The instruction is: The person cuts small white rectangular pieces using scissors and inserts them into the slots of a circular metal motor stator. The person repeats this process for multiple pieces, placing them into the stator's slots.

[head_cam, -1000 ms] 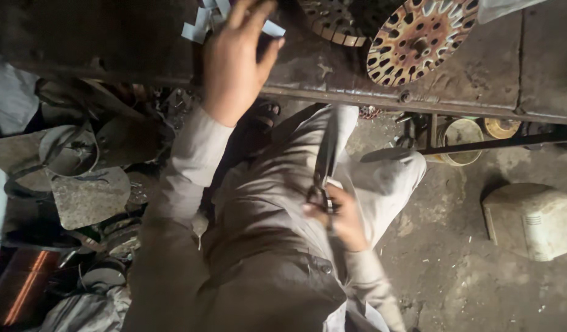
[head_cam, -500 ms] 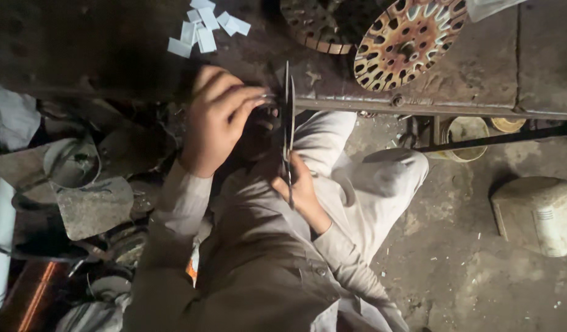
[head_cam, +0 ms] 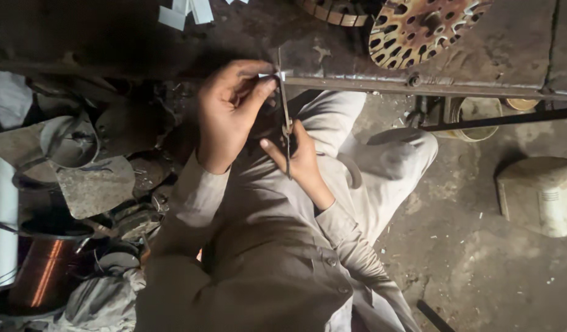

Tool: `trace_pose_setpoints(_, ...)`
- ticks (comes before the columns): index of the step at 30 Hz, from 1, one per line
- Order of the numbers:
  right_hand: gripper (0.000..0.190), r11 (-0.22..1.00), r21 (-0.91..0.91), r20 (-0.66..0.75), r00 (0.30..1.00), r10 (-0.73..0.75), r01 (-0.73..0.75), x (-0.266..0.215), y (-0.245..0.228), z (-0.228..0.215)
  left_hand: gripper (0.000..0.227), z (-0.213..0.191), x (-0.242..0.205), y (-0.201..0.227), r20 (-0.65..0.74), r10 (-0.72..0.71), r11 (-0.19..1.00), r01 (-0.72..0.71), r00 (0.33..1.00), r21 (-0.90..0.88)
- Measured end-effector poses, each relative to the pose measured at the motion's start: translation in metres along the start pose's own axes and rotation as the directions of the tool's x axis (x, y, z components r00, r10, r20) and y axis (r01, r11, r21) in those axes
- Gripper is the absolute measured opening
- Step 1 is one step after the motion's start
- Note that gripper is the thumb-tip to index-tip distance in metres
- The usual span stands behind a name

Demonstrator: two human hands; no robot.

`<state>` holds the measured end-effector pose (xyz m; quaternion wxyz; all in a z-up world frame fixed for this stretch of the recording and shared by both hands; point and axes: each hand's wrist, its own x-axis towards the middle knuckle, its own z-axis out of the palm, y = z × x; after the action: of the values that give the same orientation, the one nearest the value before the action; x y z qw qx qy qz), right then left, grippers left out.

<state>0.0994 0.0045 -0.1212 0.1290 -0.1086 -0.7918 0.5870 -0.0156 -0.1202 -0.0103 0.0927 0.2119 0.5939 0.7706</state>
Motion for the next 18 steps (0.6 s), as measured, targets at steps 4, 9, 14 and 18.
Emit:
trace_pose_setpoints(4, 0.032, 0.996, -0.044, -0.041, 0.996, -0.084, 0.082, 0.007, -0.004, 0.004, 0.015, 0.001, -0.004, -0.004, -0.03, 0.029, 0.999, -0.028, 0.999, 0.045)
trace_pose_setpoints(9, 0.031, 0.996, -0.057, -0.023, 0.997, -0.072, 0.07, 0.011, -0.006, 0.006, 0.015, 0.001, -0.003, -0.004, -0.018, 0.013, 1.0, -0.013, 1.0, 0.01)
trace_pose_setpoints(14, 0.029, 1.0, -0.028, 0.022, 1.0, -0.005, 0.006, 0.013, -0.005, 0.0, 0.014, -0.002, 0.001, -0.005, 0.0, 0.004, 1.0, -0.004, 1.0, 0.02)
trace_pose_setpoints(18, 0.026, 0.996, 0.04, 0.034, 0.996, -0.077, 0.076, 0.016, -0.006, 0.0, 0.014, -0.002, -0.002, -0.006, -0.009, 0.021, 0.998, -0.02, 1.0, 0.066)
